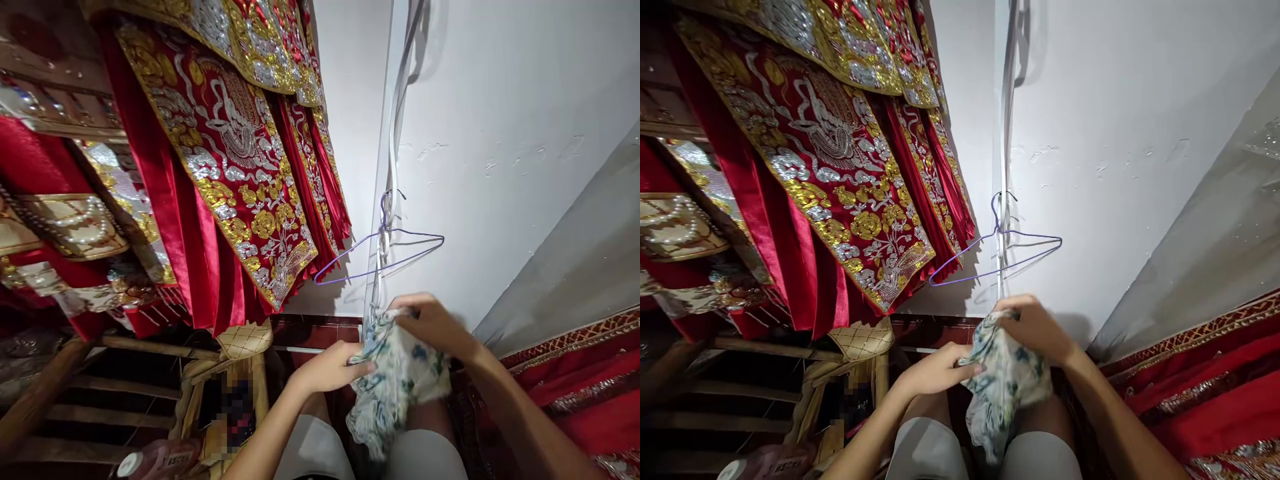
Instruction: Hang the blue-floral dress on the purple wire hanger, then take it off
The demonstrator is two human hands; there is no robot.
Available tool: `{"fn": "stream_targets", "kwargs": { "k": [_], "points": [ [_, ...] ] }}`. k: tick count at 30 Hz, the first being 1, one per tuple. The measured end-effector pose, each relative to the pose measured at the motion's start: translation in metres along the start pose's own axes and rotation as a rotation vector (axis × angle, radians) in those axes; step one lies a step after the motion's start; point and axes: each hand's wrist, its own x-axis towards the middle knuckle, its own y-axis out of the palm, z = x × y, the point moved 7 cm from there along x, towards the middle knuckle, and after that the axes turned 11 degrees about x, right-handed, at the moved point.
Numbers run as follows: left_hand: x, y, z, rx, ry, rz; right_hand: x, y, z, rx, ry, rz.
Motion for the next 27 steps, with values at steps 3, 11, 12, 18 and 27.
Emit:
{"fn": "stream_targets", "kwargs": {
  "k": [3,11,12,18,27],
  "points": [
    [-0.021,-0.017,0.019,0.312,-0.2,-0.003,0.024,-0.039,0.006,-0.198,-0.111,-0.251],
    [-0.065,-0.072,0.027,0.679,-0.587,0.005,0.049,-0.062,-0.068,-0.085,-0.098,-0.285],
    [-0.063,-0.074,0.025,0.7,-0.577,-0.027,0.043,-0.063,-0.071,-0.073,-0.108,-0.276],
    [-0.033,-0.091,0.021,0.66,-0.481,-0.328,-0.005,-0.082,-0.064,0.021,-0.048,-0.388],
    [-0.011,-0.12,-0.017,0.627,-0.328,-0.467,-0.043,-0.085,-0.033,-0.156,-0.166,-0.429]
  ]
}}
